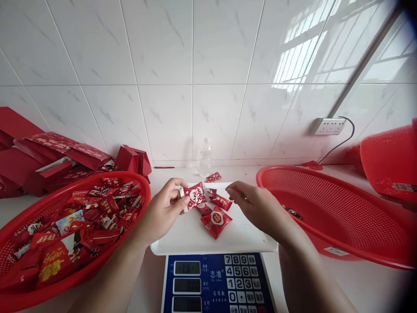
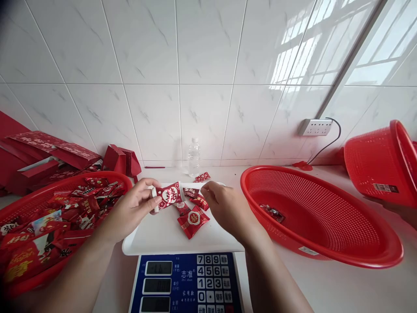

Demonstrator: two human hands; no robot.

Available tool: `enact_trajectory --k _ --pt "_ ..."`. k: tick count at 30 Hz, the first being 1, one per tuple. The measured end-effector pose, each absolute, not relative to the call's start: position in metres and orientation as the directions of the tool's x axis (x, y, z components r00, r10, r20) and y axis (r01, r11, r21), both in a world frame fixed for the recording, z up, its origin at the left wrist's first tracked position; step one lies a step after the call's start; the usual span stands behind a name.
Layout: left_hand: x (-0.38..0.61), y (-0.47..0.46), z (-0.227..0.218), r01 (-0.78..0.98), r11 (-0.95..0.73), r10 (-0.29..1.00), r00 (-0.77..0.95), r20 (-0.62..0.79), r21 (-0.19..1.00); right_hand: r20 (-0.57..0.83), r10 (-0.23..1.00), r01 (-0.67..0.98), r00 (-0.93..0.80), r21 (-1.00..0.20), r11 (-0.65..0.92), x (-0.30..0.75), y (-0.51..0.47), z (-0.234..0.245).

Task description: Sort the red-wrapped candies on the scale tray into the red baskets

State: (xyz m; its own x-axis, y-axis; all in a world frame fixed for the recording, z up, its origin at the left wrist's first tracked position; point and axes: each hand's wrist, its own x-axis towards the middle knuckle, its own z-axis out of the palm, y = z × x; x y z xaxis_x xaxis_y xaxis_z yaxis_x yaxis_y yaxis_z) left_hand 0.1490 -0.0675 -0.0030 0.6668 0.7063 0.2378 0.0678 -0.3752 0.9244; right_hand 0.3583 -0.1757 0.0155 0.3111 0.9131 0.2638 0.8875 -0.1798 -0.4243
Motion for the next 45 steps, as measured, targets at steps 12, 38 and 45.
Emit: enact_trajectory --k 12,38,45 --pt "0.151 -0.062 -0.008 0.680 -0.700 0.708 0.700 0.091 0.216 0.015 0.987 0.941 0.158 -0.305 -0.146 0.377 -0.157 -0.008" --pt "0.073 -0.039 0.035 0.760 -0.582 0.772 0.628 -0.094 0.289 0.181 0.984 0.959 -0.009 -0.276 0.059 0.383 -0.163 -0.037" --pt "0.005 -0.023 0.001 0.841 -0.481 0.798 0.537 -0.272 0.248 0.139 0.990 0.945 0.022 -0.327 0.025 0.382 -0.161 -0.034"
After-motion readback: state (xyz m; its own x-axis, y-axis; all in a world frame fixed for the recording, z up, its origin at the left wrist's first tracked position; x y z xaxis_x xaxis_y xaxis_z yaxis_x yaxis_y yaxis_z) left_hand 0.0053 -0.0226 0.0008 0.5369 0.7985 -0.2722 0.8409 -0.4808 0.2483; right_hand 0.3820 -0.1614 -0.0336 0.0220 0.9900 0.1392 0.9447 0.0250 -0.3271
